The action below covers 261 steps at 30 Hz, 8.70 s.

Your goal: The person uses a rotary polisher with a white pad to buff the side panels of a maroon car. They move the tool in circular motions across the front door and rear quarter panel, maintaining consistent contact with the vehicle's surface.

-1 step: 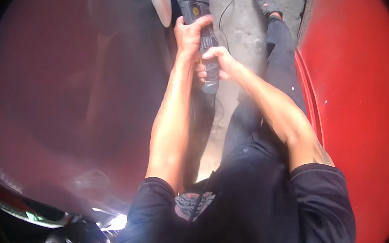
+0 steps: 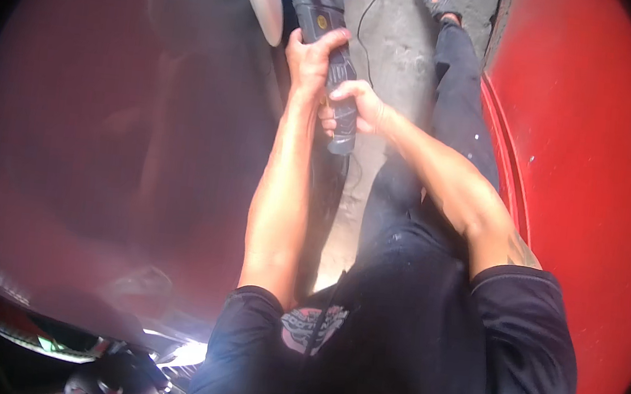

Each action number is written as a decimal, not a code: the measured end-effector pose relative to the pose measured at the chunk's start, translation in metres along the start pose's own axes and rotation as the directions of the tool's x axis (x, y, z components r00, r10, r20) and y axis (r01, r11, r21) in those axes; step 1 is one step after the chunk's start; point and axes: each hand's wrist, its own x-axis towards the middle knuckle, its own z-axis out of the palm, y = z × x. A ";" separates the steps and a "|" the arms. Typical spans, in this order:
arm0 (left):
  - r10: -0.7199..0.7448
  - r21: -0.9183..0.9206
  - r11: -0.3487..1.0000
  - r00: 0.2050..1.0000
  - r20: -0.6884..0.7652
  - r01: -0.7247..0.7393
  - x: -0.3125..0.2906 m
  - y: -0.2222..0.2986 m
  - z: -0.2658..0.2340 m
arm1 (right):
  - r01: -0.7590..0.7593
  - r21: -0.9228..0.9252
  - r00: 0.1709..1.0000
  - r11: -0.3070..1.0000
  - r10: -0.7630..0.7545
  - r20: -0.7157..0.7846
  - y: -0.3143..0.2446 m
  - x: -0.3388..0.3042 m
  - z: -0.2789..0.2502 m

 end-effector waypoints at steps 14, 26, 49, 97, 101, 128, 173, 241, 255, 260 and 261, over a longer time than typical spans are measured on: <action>-0.332 -0.064 0.943 0.939 -0.085 0.328 -0.228 -0.199 -0.101 | -0.264 0.182 0.938 0.947 0.296 -0.178 0.282 -0.075 -0.109; -0.371 0.000 0.928 0.926 -0.068 0.371 -0.244 -0.207 -0.121 | -0.278 0.296 0.920 0.914 0.342 -0.193 0.310 -0.073 -0.093; 0.151 -0.410 0.912 0.953 0.262 -0.032 0.118 0.122 0.057 | 0.125 -0.400 0.977 0.908 -0.182 -0.108 -0.189 0.023 0.072; 0.186 -0.386 0.918 0.960 0.208 -0.094 0.140 0.148 0.081 | 0.201 -0.543 0.955 0.816 -0.285 -0.076 -0.237 -0.008 0.113; 0.037 -0.368 0.930 0.992 0.118 0.009 0.110 0.134 0.089 | 0.121 -0.339 0.981 0.933 -0.165 -0.106 -0.212 -0.016 0.086; 0.203 -0.079 0.975 0.977 -0.069 -0.208 0.230 0.183 0.155 | 0.087 -0.272 0.988 0.958 -0.049 0.143 -0.347 0.048 0.057; -0.203 -0.004 0.979 0.965 -0.164 0.205 -0.238 -0.212 -0.086 | -0.251 0.068 0.959 0.966 0.258 -0.120 0.291 -0.067 -0.163; 0.623 -0.464 0.719 0.776 0.100 -0.517 0.154 0.338 0.066 | 0.320 -0.922 0.877 0.219 -0.438 0.200 -0.315 -0.008 0.277; 0.182 -0.167 0.971 0.981 0.063 -0.170 -0.128 0.057 -0.079 | 0.361 -0.914 0.854 0.184 -0.460 0.244 0.023 -0.013 0.075; 0.471 0.425 0.795 0.882 0.017 -0.432 -0.276 -0.085 -0.135 | 0.303 -0.953 0.873 0.029 -0.408 0.265 0.173 -0.063 -0.029; 0.523 0.521 0.722 0.852 0.020 -0.455 -0.302 -0.083 -0.136 | 0.267 -0.964 0.887 0.010 -0.393 0.242 0.187 -0.072 -0.038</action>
